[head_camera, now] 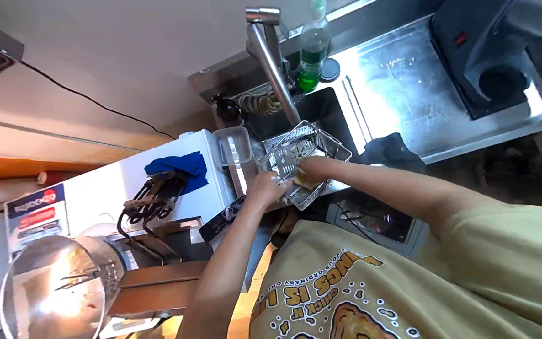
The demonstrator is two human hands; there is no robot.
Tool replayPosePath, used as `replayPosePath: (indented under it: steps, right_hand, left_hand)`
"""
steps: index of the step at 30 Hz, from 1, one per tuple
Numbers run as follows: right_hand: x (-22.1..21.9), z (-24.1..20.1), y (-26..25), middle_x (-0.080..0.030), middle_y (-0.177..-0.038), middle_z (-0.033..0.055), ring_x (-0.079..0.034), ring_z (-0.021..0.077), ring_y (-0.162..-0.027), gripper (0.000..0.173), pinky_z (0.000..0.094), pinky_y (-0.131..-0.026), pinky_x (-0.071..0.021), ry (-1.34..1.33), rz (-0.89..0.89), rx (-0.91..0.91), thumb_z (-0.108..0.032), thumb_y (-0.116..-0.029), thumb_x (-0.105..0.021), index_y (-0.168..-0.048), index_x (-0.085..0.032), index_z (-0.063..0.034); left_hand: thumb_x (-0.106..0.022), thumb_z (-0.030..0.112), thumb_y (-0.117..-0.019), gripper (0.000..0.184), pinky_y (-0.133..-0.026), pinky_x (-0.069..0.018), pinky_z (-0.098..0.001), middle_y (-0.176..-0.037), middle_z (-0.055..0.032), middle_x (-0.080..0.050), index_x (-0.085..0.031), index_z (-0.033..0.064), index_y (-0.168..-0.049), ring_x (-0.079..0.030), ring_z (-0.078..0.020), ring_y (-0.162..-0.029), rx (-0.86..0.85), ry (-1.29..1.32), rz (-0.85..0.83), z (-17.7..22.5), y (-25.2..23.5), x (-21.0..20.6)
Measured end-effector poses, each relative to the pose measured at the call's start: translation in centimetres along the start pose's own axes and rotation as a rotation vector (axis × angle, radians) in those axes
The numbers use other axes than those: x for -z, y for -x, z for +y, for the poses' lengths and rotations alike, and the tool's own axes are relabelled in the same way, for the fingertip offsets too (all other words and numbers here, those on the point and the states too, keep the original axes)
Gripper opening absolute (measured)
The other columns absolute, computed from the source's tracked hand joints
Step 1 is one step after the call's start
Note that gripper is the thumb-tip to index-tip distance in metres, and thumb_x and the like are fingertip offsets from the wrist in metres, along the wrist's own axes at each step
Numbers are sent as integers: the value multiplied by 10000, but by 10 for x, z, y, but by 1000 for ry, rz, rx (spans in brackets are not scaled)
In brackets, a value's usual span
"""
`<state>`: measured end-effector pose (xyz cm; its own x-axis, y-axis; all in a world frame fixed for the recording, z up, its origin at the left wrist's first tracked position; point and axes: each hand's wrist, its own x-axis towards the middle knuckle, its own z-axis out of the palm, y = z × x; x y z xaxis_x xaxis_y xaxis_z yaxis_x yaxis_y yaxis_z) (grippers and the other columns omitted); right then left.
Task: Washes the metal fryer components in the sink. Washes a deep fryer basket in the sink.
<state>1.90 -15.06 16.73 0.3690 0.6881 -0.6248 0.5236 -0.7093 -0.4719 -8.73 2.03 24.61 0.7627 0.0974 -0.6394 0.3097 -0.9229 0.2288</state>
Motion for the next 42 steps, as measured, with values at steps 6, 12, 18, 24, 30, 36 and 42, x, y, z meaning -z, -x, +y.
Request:
replayPosePath:
  steps: [6,12,18,24,30,36,42]
  right_hand:
    - [-2,-17,-17,-632,-1252,319,-615,503,-1182,479,714,-942,-500,-41,43,-130,-205,-839,-831,-1214,-672,47]
    - [13,6,-44,-575,-1341,341,-595,519,-1217,415,711,-977,-491,19,87,-163,-131,-906,-759,-1253,-652,70]
    - [-15,-27,-82,-676,-1218,245,-650,439,-1159,299,672,-976,-515,66,104,200,-75,-882,-757,-1164,-710,12]
    - [32,14,-72,-640,-1313,253,-608,469,-1230,321,676,-975,-509,370,5,25,-15,-939,-667,-1260,-682,-11]
    - [4,1,-83,-692,-1152,294,-643,482,-1151,302,719,-970,-479,-70,31,-122,-226,-953,-722,-1109,-728,32]
    - [-7,-60,-77,-664,-1057,199,-649,274,-924,365,484,-843,-544,-1101,110,-443,-262,-1023,-588,-1178,-636,65]
    - [0,-55,-86,-676,-1138,201,-677,242,-957,400,425,-883,-565,-1195,238,-513,-254,-1036,-604,-1265,-607,74]
  left_hand:
    - [-670,441,-966,428,-851,-533,-620,-1050,-211,-712,-719,29,-1071,-685,-404,-1028,54,-15,-7,6,-6,4]
    - [-704,392,-921,363,-807,-535,-609,-1014,-197,-710,-711,33,-976,-686,-388,-1003,134,19,1,16,-6,5]
    - [-706,392,-913,357,-790,-542,-605,-984,-187,-717,-714,36,-948,-695,-384,-974,138,35,30,15,-8,3]
    - [-695,387,-916,354,-797,-541,-607,-1006,-194,-714,-713,36,-953,-691,-383,-989,172,61,-10,13,-9,6]
    - [-699,424,-937,413,-850,-527,-626,-1049,-218,-710,-716,17,-1009,-679,-406,-1035,130,97,-40,6,-19,13]
    - [-689,438,-941,412,-866,-520,-628,-1067,-208,-710,-722,35,-1023,-675,-397,-1052,91,79,-46,6,-25,12]
    - [-689,463,-949,456,-897,-514,-629,-1089,-218,-698,-714,16,-1034,-663,-402,-1079,75,102,-104,3,-29,11]
